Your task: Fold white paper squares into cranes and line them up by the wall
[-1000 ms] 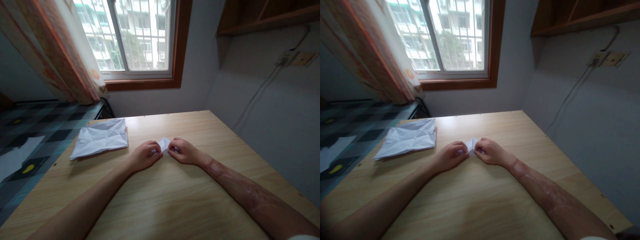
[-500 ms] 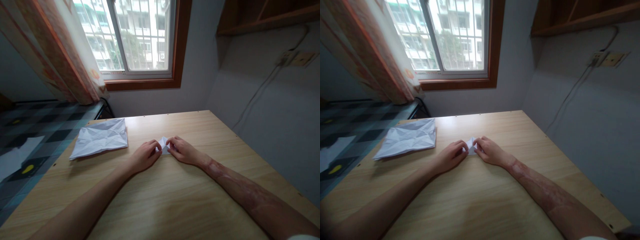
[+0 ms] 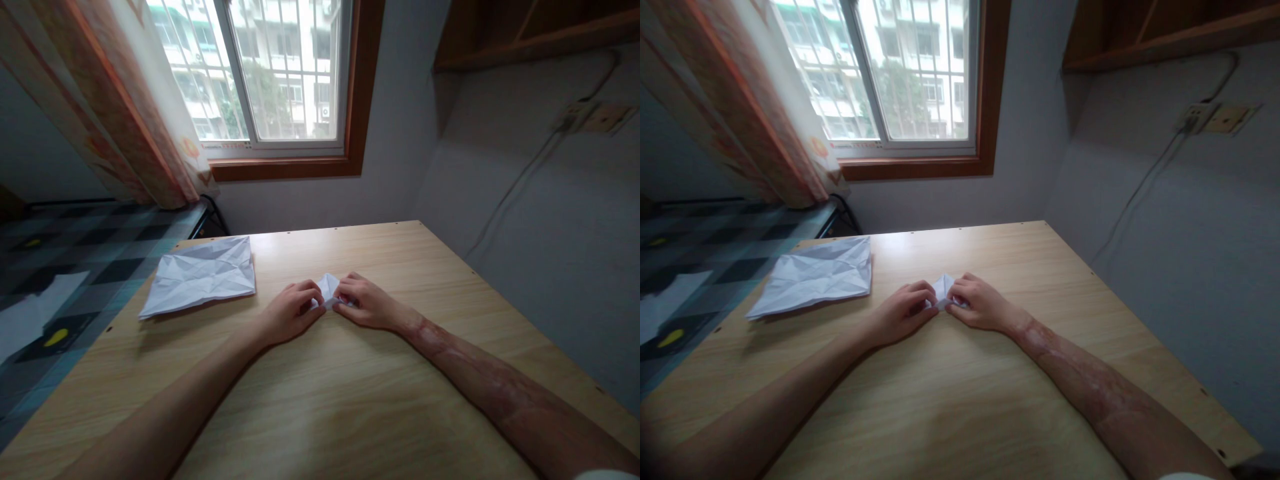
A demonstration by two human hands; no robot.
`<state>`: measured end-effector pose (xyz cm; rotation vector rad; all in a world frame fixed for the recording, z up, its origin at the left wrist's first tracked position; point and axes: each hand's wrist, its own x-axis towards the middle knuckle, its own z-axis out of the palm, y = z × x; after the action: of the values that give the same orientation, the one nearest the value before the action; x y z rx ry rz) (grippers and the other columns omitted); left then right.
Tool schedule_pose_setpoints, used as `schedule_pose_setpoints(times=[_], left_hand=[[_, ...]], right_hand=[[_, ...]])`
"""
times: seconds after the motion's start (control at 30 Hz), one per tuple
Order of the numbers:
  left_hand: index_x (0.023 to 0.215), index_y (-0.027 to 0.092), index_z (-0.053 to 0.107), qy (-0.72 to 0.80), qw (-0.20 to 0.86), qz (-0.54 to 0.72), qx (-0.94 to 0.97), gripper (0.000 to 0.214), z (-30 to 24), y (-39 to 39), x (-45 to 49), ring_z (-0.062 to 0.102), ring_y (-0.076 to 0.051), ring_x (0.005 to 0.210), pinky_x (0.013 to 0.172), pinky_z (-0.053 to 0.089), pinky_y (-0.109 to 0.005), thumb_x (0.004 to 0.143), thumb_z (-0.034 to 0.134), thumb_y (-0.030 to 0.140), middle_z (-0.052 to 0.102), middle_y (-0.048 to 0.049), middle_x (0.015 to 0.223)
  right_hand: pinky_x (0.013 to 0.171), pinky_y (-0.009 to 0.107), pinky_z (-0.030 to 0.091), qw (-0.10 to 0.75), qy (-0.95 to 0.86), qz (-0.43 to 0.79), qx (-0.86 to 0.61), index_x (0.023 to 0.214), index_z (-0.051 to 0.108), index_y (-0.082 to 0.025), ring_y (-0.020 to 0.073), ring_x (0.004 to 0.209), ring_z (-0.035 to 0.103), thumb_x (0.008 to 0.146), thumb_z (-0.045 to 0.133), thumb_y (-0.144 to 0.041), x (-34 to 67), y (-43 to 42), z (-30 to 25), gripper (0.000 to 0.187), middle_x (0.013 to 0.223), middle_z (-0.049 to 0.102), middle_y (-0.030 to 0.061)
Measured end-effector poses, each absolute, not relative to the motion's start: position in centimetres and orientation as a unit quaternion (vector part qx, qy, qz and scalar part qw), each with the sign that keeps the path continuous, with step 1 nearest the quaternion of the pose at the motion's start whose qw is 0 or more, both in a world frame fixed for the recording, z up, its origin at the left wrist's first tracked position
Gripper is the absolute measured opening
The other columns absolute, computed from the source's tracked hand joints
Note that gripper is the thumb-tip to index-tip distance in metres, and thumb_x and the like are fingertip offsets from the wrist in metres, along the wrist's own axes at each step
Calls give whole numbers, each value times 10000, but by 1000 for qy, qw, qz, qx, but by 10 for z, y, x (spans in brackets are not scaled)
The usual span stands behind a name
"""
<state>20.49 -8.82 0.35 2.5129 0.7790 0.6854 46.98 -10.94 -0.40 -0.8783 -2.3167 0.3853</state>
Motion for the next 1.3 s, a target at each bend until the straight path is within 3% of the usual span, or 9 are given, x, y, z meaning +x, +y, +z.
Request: schedule_pose_setpoints(times=[0.17,0.27,0.4,0.73,0.93,1.13,1.3], left_hand=[[993,212,716,293,178,235,909,228,1,-87,206,697,-214,950,936,549,-375,1099,567,348,727,-87,1094],[986,212,701,299,175,235,908,243,1,-86,206,698,-220,963,910,564,-369,1105,548,360,712,-95,1120],[977,215,684,302,167,230,910,240,1,-86,206,689,-210,905,861,563,-355,1103,552,370,699,-87,1091],[1150,220,665,319,138,228,909,152,1,-90,208,678,-175,757,762,535,-332,1068,588,321,682,-60,1085],[1129,261,779,268,89,232,931,235,1,-90,208,749,-244,1031,962,573,-403,1089,548,253,769,-87,1225],[1137,252,788,243,115,248,931,217,1,-91,209,764,-237,1083,988,611,-375,1100,578,292,800,-85,1198],[1193,234,761,231,126,254,931,247,-3,-91,209,764,-243,1194,1039,623,-373,1114,529,262,748,-120,1381]], right_hand=[[863,365,491,322,-874,148,-334,868,626,-223,234,903,599,1063,654,-196,469,-104,-12,199,844,672,38],[816,345,499,336,-853,170,-361,1060,675,-221,231,900,626,1031,689,-161,469,-105,-14,69,855,688,28],[795,329,501,348,-838,196,-371,1188,648,-233,213,877,633,1008,706,-151,469,-108,-12,206,883,693,9],[811,337,499,348,-843,192,-362,1145,619,-228,213,872,616,960,705,-107,470,-107,-11,237,900,667,8],[866,352,499,329,-873,158,-325,984,675,-229,228,931,615,973,690,-99,470,-107,-9,131,929,667,36],[838,350,484,321,-879,130,-329,988,676,-226,227,906,602,972,710,-136,471,-107,-10,98,930,656,39],[825,344,484,333,-875,123,-330,974,661,-234,228,901,602,950,701,-105,471,-107,-11,136,924,648,36]])
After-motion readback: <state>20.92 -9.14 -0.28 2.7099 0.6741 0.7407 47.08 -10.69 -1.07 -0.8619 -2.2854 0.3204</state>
